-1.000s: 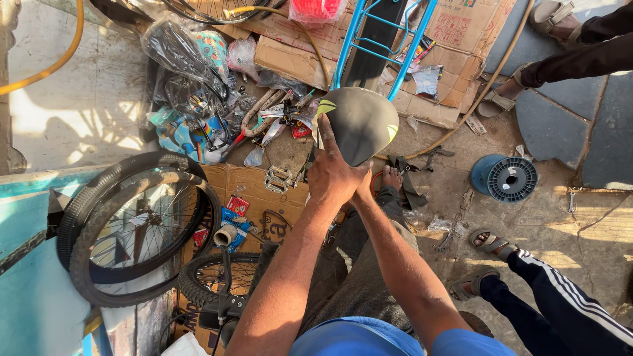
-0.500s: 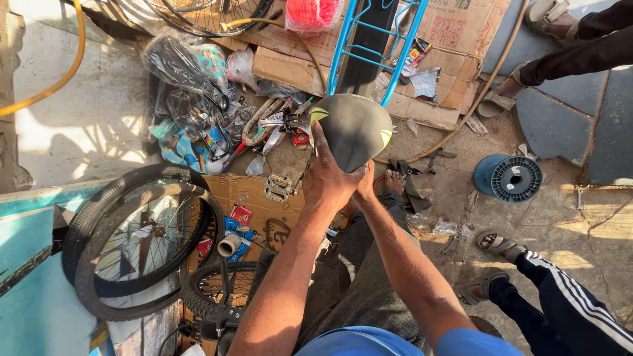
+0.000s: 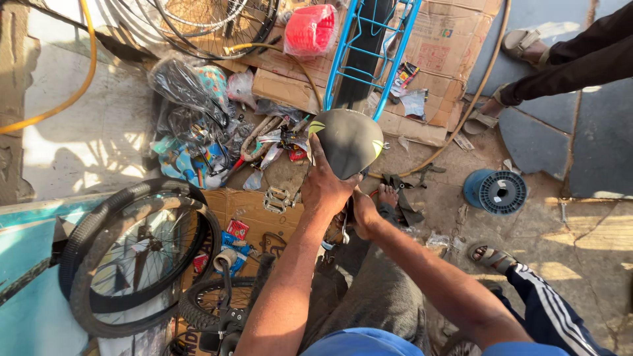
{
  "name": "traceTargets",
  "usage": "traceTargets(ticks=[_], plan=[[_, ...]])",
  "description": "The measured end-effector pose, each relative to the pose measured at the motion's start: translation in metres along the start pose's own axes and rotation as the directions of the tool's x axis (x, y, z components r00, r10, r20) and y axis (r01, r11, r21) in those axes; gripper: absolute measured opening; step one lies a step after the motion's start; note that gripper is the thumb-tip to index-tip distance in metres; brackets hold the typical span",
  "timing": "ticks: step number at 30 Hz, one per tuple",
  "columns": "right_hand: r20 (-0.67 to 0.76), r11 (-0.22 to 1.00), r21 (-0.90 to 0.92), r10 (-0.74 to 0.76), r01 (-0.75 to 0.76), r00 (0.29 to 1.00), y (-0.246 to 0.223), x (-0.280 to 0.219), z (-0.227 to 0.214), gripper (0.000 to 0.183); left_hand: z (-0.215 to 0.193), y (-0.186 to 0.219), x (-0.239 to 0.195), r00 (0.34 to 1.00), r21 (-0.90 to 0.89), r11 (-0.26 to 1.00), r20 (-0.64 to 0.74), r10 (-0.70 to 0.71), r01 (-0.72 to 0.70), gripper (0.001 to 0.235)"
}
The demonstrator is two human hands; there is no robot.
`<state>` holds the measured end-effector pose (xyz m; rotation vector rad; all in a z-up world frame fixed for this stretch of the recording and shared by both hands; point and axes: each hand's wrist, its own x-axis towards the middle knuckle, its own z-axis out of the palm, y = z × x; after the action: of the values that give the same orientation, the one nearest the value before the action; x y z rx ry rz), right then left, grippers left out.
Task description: The person uses a wrench to tighten the seat post clamp on a blue bicycle. They then adjust the seat position and remove the protective plastic wrapping from the seat post area.
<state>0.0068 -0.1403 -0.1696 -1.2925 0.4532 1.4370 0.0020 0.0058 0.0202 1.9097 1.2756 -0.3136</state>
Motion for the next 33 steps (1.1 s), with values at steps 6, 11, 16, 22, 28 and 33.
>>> traceTargets(ticks=[6,11,16,22,28,33], plan=[[-0.037,0.912,0.397,0.128,-0.103,0.991,-0.020,-0.026,0.022,0.059,0.002,0.003,0.003,0.995,0.055,0.996,0.059,-0.076,0.072,0.137],[-0.243,0.851,0.031,-0.502,0.523,0.830,0.022,0.053,0.000,0.043,0.007,-0.005,0.005,1.000,0.027,0.999,-0.023,0.021,-0.020,0.137],[-0.099,0.661,0.010,-0.746,0.750,0.659,0.007,0.112,-0.016,0.041,0.012,-0.011,0.006,0.994,0.031,0.996,-0.068,0.082,-0.080,0.139],[0.102,0.531,-0.297,-0.809,0.794,0.579,-0.007,0.107,-0.024,0.043,0.005,-0.003,0.006,0.999,0.095,0.995,0.015,-0.043,0.041,0.137],[0.076,0.627,-0.397,-0.705,0.670,0.705,0.031,0.078,-0.014,0.035,0.000,0.008,-0.003,1.000,0.062,0.998,-0.022,-0.020,0.021,0.135],[-0.245,0.796,-0.037,-0.594,0.605,0.766,0.047,0.079,-0.006,0.054,-0.001,0.010,-0.005,1.000,0.064,0.998,-0.015,-0.014,0.015,0.135]])
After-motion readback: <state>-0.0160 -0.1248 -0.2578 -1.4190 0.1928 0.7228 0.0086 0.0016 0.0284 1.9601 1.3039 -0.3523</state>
